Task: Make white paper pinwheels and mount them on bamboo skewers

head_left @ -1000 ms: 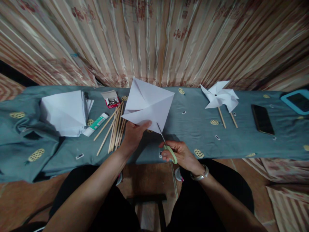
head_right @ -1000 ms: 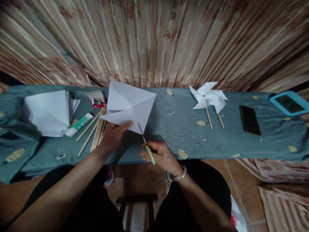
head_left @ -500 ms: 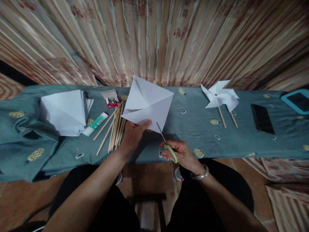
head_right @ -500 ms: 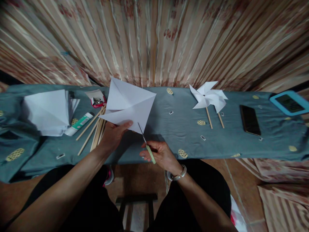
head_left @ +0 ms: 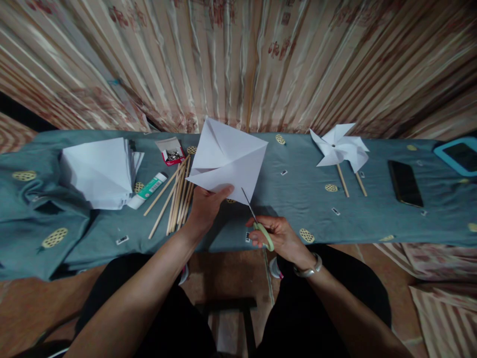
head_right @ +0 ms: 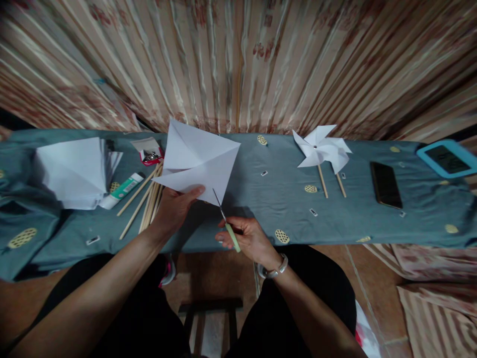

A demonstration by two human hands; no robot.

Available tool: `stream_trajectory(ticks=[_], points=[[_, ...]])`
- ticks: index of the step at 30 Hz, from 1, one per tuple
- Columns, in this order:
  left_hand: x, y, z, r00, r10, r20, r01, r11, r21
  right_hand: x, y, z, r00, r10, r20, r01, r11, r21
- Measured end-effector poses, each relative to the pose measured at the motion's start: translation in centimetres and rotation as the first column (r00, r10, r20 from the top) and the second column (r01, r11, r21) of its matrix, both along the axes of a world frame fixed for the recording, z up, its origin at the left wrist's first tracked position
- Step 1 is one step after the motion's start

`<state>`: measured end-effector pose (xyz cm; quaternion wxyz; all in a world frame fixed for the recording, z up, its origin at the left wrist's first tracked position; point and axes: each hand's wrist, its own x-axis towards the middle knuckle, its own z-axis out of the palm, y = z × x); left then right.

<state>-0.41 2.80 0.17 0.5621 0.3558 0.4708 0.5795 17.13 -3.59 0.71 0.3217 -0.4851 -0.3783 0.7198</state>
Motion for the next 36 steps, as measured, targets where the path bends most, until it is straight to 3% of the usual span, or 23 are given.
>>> stream_trajectory(ticks=[11,18,23,36], points=[[0.0,0.0,0.3,1.000,-0.018,0.021,0.018,1.000,0.008,0.7,0.0,0.2,0.990,0.119,0.077,-0.126,0.988,0.092],[0.3,-0.4,0.2,0.997,-0.076,0.007,0.076,0.996,0.038,0.8,0.1,0.1,0.990,0.112,0.083,-0.122,0.985,0.122],[0.5,-1.1,0.2,0.995,-0.084,-0.044,0.084,0.996,-0.008,0.9,0.2,-0.1,0.988,0.111,0.111,-0.127,0.980,0.154],[0.8,-1.5,0.0,0.989,-0.107,-0.103,0.107,0.994,-0.005,0.8,0.4,-0.3,0.992,0.091,0.081,-0.100,0.989,0.108]])
